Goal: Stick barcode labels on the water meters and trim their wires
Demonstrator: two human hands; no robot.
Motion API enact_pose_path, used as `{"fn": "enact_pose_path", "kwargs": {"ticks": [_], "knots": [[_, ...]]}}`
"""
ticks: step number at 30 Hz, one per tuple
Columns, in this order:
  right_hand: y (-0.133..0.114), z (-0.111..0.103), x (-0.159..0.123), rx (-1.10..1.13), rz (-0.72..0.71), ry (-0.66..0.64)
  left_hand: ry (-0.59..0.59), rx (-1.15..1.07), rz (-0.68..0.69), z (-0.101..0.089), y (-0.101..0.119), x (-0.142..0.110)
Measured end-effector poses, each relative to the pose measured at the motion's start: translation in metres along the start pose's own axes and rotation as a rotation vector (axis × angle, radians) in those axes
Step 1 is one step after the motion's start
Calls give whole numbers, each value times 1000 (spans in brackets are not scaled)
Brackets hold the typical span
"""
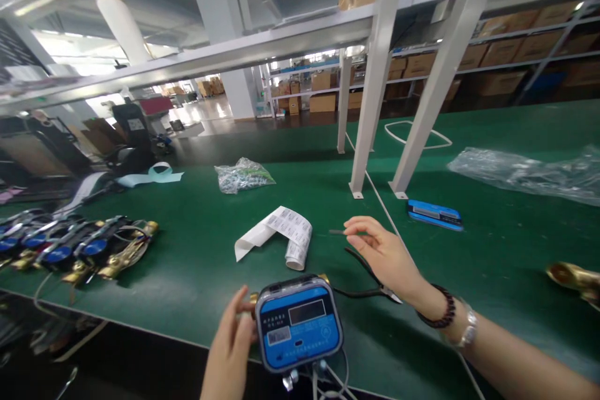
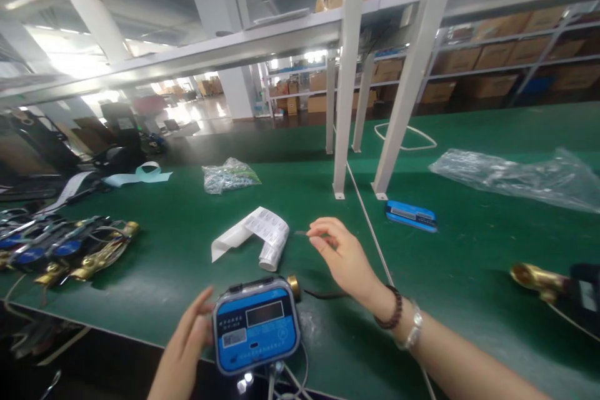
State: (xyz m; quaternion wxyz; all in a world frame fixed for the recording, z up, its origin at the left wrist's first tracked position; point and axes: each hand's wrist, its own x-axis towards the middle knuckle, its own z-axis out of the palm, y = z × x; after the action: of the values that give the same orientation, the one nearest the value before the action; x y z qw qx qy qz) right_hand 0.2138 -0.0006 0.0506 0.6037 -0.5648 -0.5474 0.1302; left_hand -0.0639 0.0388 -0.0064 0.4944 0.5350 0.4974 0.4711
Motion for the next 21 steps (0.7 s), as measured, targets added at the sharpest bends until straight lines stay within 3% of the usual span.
{"fn": "enact_pose_path", "kwargs": {"ticks": [3,5,8,11,13,18,21], "knots": [[-4,16,-21,33,117,-213,-15,-1,-105,10,-30,-38],[-9,31,-31,58,169,-328,-6,-105,-190,24,-29,-44],[-22,38,-30,99,169,-319,29,-417,-353,35,0,-34],[-45,23,-15,40,-41,-176,124,-646,-577,29,33,-24],[-66,13,-4,-13,-121,-173,90,-741,-722,23,44,-21],[-103,20,12,-31,96,-659,-114,-901,-894,17,38,-15],[-107,40,12,35,175,-750,-163,-946,-905,17,31,-12]]}}
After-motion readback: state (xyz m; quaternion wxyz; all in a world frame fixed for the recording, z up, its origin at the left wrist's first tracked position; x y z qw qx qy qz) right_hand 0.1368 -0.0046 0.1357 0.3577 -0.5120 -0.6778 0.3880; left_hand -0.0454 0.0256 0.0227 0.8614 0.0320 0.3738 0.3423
